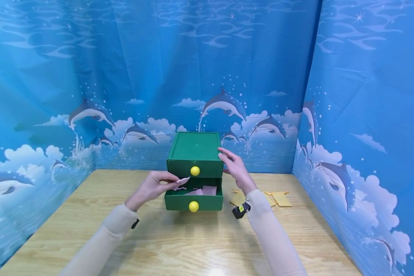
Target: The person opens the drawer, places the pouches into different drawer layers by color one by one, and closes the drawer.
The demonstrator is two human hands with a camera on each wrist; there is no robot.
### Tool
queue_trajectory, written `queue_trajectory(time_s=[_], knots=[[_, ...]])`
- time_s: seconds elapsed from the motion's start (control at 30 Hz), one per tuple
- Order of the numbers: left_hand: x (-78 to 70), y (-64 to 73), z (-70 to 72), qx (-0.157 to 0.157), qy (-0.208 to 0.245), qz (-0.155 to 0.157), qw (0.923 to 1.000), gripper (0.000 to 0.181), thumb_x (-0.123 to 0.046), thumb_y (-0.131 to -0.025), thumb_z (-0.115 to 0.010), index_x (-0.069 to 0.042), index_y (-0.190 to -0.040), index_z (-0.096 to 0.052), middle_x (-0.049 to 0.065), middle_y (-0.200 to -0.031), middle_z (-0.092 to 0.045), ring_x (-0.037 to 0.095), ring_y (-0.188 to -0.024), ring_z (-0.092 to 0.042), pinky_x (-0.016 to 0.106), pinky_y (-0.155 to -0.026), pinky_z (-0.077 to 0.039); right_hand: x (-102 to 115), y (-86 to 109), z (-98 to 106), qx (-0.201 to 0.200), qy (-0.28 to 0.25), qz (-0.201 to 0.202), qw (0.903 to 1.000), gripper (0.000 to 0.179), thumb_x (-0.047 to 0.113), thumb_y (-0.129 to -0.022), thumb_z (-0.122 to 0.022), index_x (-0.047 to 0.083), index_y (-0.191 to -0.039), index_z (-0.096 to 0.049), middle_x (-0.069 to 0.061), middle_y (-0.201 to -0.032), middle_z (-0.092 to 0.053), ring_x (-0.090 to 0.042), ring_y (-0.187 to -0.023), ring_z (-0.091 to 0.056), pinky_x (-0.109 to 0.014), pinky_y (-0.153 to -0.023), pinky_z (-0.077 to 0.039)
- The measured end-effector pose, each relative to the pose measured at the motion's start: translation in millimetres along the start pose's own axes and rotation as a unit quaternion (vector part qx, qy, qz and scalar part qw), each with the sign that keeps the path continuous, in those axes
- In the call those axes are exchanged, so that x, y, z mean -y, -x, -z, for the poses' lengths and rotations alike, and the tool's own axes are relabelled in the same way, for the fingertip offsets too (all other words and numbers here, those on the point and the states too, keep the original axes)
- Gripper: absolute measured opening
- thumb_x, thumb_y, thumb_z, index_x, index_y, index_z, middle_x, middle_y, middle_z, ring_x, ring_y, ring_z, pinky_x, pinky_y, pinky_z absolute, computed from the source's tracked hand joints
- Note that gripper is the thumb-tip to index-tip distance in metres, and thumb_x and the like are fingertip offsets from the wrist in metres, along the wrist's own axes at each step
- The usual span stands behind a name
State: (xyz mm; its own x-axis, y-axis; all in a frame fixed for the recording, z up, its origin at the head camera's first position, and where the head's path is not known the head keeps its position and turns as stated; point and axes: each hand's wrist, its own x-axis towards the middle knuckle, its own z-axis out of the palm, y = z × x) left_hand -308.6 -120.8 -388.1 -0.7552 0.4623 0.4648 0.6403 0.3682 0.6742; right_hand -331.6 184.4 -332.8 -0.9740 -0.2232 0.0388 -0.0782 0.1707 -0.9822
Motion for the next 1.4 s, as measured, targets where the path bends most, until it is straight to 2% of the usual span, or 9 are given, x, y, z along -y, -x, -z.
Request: queue_trajectory(time_s=[0.2, 0.33, 0.57, 0.67, 0.77, 0.93, 1.13, 1.33, 1.4], knots=[[-0.5, -2.2, -2.2, 0.021, -0.056, -0.007, 0.9982, 0.012, -0.011, -0.088, -0.073, -0.014, -0.098, -0.079, -0.001, -0.094, -0.075, 0.009, -0.079, -0.062, 0.026, -0.066, -0.056, 0.0, 0.0, -0.1, 0.002, -0.001, 0.000, 1.0000, 0.050, 0.036, -0.105, -0.045, 0.024, -0.153, -0.036, -0.007, -0.163, -0.023, -0.032, -0.149, -0.025, -0.054, -0.111, -0.039], [-0.2, -5.4, -3.1, 0.035, -0.088, -0.035, 0.9949, 0.012, -0.011, -0.088, -0.073, -0.014, -0.098, -0.079, -0.002, -0.094, -0.076, 0.007, -0.077, -0.063, 0.021, -0.062, -0.054, 0.0, -0.1, 0.0, 0.003, -0.002, 0.002, 1.0000, 0.051, 0.036, -0.105, -0.045, 0.024, -0.153, -0.036, -0.007, -0.163, -0.022, -0.033, -0.149, -0.024, -0.055, -0.111, -0.038], [-0.7, -6.9, -5.7, 0.043, -0.137, -0.054, 0.9882, 0.016, -0.008, -0.086, -0.075, -0.007, -0.102, -0.077, 0.004, -0.098, -0.076, 0.017, -0.089, -0.069, 0.031, -0.075, -0.059, 0.0, 0.5, -1.3, 0.004, -0.001, 0.005, 1.0000, 0.051, 0.037, -0.105, -0.045, 0.023, -0.153, -0.036, -0.006, -0.163, -0.022, -0.033, -0.149, -0.024, -0.055, -0.111, -0.038], [-0.1, -6.2, -5.7, 0.037, -0.125, -0.048, 0.9903, 0.018, -0.006, -0.085, -0.075, -0.004, -0.103, -0.076, 0.009, -0.101, -0.075, 0.020, -0.090, -0.070, 0.033, -0.076, -0.059, -0.1, 0.7, -1.6, 0.002, 0.000, 0.004, 1.0000, 0.051, 0.037, -0.105, -0.045, 0.024, -0.153, -0.037, -0.006, -0.163, -0.023, -0.033, -0.149, -0.025, -0.055, -0.111, -0.038], [0.2, -5.5, -4.3, 0.023, -0.103, -0.044, 0.9935, 0.015, -0.005, -0.086, -0.074, -0.006, -0.101, -0.077, 0.010, -0.100, -0.075, 0.017, -0.087, -0.069, 0.026, -0.072, -0.058, -0.1, 0.4, -1.4, 0.001, 0.001, 0.004, 1.0000, 0.050, 0.037, -0.105, -0.045, 0.024, -0.153, -0.037, -0.006, -0.163, -0.023, -0.033, -0.148, -0.025, -0.055, -0.111, -0.038], [-1.4, -4.3, -1.6, 0.002, -0.046, -0.029, 0.9985, 0.012, -0.009, -0.089, -0.072, -0.005, -0.100, -0.077, 0.006, -0.097, -0.074, 0.013, -0.084, -0.068, 0.022, -0.071, -0.057, -0.5, -0.5, 0.2, -0.001, 0.001, 0.003, 1.0000, 0.050, 0.037, -0.105, -0.045, 0.024, -0.153, -0.037, -0.007, -0.163, -0.023, -0.033, -0.148, -0.025, -0.055, -0.111, -0.039], [-5.2, 0.7, -2.0, -0.018, 0.000, -0.009, 0.9998, 0.017, -0.020, -0.091, -0.072, -0.007, -0.098, -0.078, 0.000, -0.092, -0.073, 0.021, -0.074, -0.067, 0.025, -0.063, -0.056, -0.7, -0.9, 0.4, 0.001, -0.003, 0.002, 1.0000, 0.051, 0.037, -0.105, -0.046, 0.024, -0.153, -0.037, -0.007, -0.163, -0.023, -0.033, -0.148, -0.025, -0.054, -0.111, -0.039], [-8.3, 3.5, -6.6, -0.050, 0.007, -0.033, 0.9982, 0.016, -0.027, -0.091, -0.072, -0.013, -0.093, -0.079, -0.001, -0.084, -0.073, 0.018, -0.061, -0.059, 0.026, -0.054, -0.050, -0.3, -0.3, 0.4, 0.003, -0.003, 0.000, 1.0000, 0.051, 0.037, -0.105, -0.045, 0.024, -0.153, -0.036, -0.007, -0.163, -0.022, -0.033, -0.148, -0.025, -0.055, -0.112, -0.037], [-18.7, 5.5, -6.4, -0.055, 0.005, -0.035, 0.9978, 0.014, -0.022, -0.091, -0.071, -0.011, -0.092, -0.078, 0.002, -0.083, -0.073, 0.017, -0.058, -0.056, 0.025, -0.053, -0.048, -0.1, -0.1, 0.0, 0.003, -0.004, -0.001, 1.0000, 0.051, 0.037, -0.105, -0.046, 0.024, -0.153, -0.036, -0.007, -0.163, -0.022, -0.033, -0.148, -0.025, -0.056, -0.112, -0.037]])
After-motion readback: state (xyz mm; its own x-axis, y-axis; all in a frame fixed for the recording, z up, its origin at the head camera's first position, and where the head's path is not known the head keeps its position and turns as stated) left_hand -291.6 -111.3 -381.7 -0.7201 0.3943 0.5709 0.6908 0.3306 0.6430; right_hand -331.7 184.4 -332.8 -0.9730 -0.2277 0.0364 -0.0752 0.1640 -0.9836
